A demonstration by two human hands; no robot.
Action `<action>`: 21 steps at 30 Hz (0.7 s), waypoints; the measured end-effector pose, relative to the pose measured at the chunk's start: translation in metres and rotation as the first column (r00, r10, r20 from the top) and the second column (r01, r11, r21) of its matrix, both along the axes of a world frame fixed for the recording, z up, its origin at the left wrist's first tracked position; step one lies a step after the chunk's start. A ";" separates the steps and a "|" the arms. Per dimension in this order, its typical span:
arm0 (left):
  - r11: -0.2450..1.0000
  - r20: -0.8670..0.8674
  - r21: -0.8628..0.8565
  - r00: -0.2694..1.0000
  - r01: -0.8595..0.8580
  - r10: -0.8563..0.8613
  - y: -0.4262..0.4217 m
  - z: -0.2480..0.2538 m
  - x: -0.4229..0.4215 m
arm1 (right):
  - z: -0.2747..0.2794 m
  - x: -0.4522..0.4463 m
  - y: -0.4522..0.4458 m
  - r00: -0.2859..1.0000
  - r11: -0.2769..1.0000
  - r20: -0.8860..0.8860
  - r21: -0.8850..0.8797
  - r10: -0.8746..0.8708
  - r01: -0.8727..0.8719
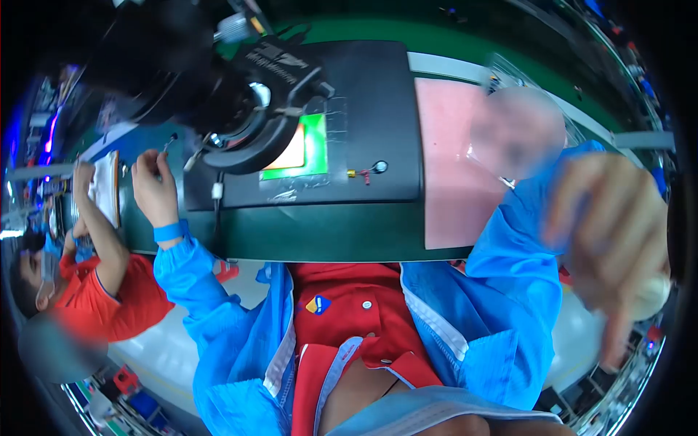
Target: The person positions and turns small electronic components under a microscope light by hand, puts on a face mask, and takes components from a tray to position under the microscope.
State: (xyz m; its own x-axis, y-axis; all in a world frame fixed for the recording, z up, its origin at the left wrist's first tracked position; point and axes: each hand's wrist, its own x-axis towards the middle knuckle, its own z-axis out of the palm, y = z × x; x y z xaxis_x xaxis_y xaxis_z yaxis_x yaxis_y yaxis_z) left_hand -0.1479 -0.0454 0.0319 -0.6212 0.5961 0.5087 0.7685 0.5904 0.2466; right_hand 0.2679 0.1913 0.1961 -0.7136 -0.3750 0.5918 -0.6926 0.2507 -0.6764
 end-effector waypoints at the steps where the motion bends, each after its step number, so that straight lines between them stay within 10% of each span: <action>1: 1.000 -0.043 0.021 0.999 0.015 -0.014 -0.003 0.001 0.000 | -0.004 -0.007 0.002 0.994 0.995 0.089 0.074 -0.065 0.059; 4: 0.984 -0.099 0.099 0.985 0.150 -0.140 -0.004 0.011 0.035 | -0.026 -0.048 -0.012 0.739 0.847 0.505 0.504 -0.447 0.168; 7: 0.956 0.000 0.103 0.961 0.276 -0.278 0.006 0.017 0.099 | -0.105 -0.083 -0.024 0.700 0.574 0.144 0.696 -0.700 0.431; 9: 0.908 0.051 0.041 0.907 0.416 -0.418 0.012 0.009 0.132 | -0.126 -0.105 -0.027 0.683 0.558 0.233 0.773 -0.693 0.302; 21: 0.634 0.192 0.499 0.638 0.591 -0.745 0.038 -0.018 0.181 | -0.120 -0.143 -0.020 0.682 0.898 0.615 0.415 -0.396 0.147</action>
